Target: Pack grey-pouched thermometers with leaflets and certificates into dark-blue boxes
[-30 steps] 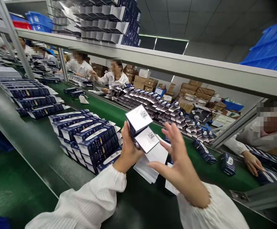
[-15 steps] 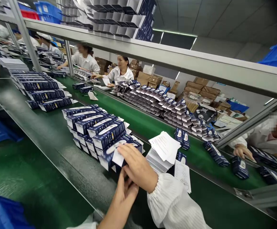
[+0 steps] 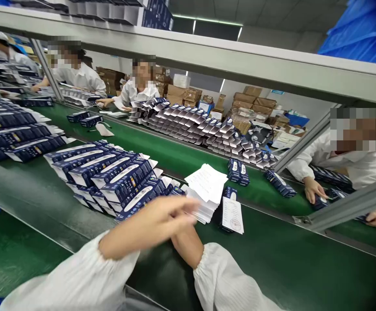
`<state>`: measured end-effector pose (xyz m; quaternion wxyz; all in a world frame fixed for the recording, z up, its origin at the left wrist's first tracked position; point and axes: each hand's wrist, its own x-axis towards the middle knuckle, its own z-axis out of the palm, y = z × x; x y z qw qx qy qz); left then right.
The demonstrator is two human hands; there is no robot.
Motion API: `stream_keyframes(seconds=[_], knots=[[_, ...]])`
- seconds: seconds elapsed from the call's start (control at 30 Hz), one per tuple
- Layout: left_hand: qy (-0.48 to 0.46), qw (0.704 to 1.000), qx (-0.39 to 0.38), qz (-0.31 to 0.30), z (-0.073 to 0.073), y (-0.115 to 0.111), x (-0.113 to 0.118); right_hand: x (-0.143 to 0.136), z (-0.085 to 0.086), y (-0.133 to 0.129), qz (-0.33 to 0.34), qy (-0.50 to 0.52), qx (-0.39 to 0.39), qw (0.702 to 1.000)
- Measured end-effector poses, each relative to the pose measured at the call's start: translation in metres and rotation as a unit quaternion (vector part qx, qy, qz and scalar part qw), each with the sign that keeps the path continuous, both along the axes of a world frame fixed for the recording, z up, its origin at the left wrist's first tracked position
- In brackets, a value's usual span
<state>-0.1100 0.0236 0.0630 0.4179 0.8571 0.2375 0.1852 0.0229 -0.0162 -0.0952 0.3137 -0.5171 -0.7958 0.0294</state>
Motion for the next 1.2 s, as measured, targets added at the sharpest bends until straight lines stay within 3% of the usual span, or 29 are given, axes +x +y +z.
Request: stream_keyframes(seconds=[0.07, 0.13, 0.23, 0.33, 0.4, 0.47, 0.6, 0.7, 0.87, 1.0, 1.07, 1.13, 1.2], knots=[[-0.006, 0.988, 0.149, 0.044, 0.004, 0.026, 0.03, -0.002, -0.003, -0.001, -0.03, 0.005, -0.002, 1.0], [0.037, 0.953, 0.297, 0.035, -0.007, 0.045, 0.063, -0.002, -0.005, -0.006, -0.039, 0.008, -0.009, 0.999], [0.071, 0.936, 0.345, 0.021, -0.035, 0.053, 0.098, 0.01, -0.008, -0.022, -0.033, 0.025, -0.025, 0.999], [0.093, 0.925, 0.367, -0.008, -0.057, 0.039, 0.106, 0.034, -0.004, -0.046, -0.027, 0.061, -0.043, 0.997], [0.109, 0.914, 0.388, -0.042, -0.06, 0.027, 0.1, 0.058, 0.005, -0.064, -0.029, 0.089, -0.06, 0.994], [0.135, 0.901, 0.407, -0.067, -0.055, 0.022, 0.094, 0.087, 0.017, -0.078, -0.069, 0.112, -0.066, 0.989], [0.204, 0.913, 0.347, -0.071, -0.034, 0.035, 0.104, 0.146, 0.039, -0.085, -0.219, 0.073, -0.04, 0.972], [0.246, 0.914, 0.321, -0.022, -0.027, 0.056, 0.13, 0.172, 0.044, -0.075, -0.195, -0.011, -0.069, 0.978], [0.299, 0.92, 0.253, 0.007, -0.029, 0.081, 0.161, 0.174, 0.039, -0.057, -0.155, -0.082, -0.1, 0.979], [0.244, 0.928, 0.279, 0.023, -0.012, 0.062, 0.144, 0.173, 0.038, -0.054, -0.149, -0.079, -0.119, 0.979], [0.149, 0.939, 0.303, 0.071, 0.003, 0.044, 0.125, 0.176, 0.04, -0.053, -0.144, -0.07, -0.135, 0.978], [0.077, 0.964, 0.233, 0.104, 0.015, 0.027, 0.103, 0.178, 0.042, -0.051, -0.141, -0.058, -0.151, 0.977], [0.049, 0.991, 0.086, 0.095, 0.017, 0.011, 0.084, 0.18, 0.042, -0.05, -0.137, -0.046, -0.168, 0.975]])
